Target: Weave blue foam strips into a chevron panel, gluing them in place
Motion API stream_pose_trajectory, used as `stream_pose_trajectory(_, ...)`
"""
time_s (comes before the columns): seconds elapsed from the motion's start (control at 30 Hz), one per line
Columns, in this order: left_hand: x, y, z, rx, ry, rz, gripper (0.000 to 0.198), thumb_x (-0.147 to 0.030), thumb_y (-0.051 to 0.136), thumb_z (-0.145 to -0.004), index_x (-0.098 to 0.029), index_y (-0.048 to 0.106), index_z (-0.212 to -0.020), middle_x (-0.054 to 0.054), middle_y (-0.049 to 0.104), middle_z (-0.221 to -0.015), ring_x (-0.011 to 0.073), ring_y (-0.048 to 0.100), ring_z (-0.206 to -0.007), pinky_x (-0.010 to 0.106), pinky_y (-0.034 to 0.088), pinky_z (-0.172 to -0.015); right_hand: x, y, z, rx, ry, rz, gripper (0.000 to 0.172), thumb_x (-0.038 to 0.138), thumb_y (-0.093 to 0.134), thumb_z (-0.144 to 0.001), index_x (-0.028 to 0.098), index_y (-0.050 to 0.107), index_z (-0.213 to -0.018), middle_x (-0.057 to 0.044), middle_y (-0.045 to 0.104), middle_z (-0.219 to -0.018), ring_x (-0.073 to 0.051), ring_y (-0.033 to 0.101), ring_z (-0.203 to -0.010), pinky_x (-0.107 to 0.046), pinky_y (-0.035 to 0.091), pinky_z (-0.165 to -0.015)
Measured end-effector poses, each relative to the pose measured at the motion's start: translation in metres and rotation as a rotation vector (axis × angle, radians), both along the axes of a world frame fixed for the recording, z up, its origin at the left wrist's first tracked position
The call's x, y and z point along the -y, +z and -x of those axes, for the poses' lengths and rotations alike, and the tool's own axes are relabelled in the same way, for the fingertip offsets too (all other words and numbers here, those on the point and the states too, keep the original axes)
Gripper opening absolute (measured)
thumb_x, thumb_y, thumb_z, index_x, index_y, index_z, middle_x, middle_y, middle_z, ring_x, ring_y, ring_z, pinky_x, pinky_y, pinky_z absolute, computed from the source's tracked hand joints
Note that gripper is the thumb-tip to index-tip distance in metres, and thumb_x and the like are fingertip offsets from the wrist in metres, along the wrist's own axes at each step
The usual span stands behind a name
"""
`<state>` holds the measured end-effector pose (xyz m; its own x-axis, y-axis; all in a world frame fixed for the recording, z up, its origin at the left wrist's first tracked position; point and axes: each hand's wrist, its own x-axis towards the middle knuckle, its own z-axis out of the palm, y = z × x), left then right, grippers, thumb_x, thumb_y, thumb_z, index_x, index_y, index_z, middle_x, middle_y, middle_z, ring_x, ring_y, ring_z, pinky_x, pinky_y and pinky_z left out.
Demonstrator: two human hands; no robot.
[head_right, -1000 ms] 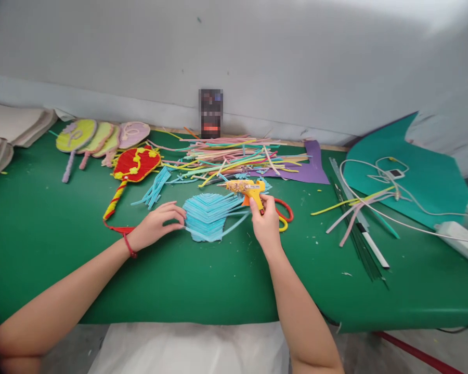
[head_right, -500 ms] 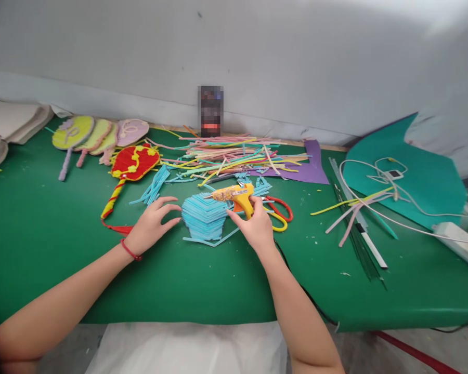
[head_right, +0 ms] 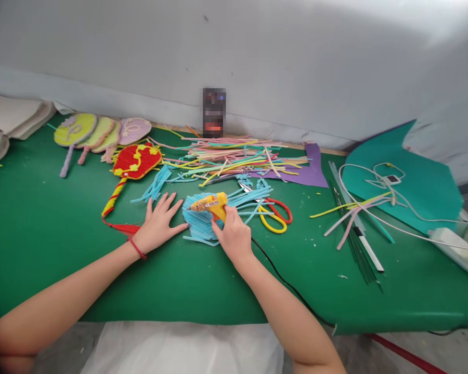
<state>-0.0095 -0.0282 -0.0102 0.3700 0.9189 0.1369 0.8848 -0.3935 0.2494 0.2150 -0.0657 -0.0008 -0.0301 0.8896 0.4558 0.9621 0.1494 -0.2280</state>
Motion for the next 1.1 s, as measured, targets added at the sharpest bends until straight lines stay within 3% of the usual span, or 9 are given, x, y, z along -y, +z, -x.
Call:
stream_pose_trajectory(0.4, 0.0013, 0.0052, -0.0028, 0.012, 0.011, 0.038, 0.072, -0.057, 0.053, -0.081, -0.018, 0.038, -0.140, 0.016, 0.030, -0.150, 0.0335, 0.020, -0.140, 0.061, 0.008, -0.111, -0.0045, -0.0048, 0.0084, 0.070, 0.075, -0.093, 0.031, 0.036, 0.047, -0.089, 0.013, 0.048, -0.110, -0.007, 0.065, -0.088, -0.018, 0.066, -0.075, -0.024, 0.042, -0.050)
stream_pose_trajectory(0.57, 0.0007, 0.0059, -0.0050, 0.026, 0.048, 0.065, 0.066, -0.055, 0.044, -0.087, -0.016, 0.038, -0.139, 0.015, 0.030, -0.150, 0.0305, 0.022, -0.140, 0.057, 0.011, -0.112, -0.0042, -0.0045, 0.0093, 0.055, 0.081, -0.051, 0.031, 0.034, 0.046, -0.090, 0.013, 0.047, -0.112, -0.009, 0.065, -0.090, -0.019, 0.066, -0.077, -0.024, 0.043, -0.049)
stream_pose_trajectory(1.1, 0.0007, 0.0033, -0.0066, 0.003, 0.043, 0.014, 0.067, -0.053, 0.047, -0.085, -0.017, 0.035, -0.140, 0.015, 0.031, -0.150, 0.0306, 0.024, -0.139, 0.056, 0.011, -0.113, -0.0050, -0.0031, 0.0079, 0.042, 0.109, -0.021, 0.029, 0.032, 0.043, -0.091, 0.013, 0.046, -0.113, -0.009, 0.063, -0.089, -0.019, 0.066, -0.077, -0.024, 0.044, -0.049)
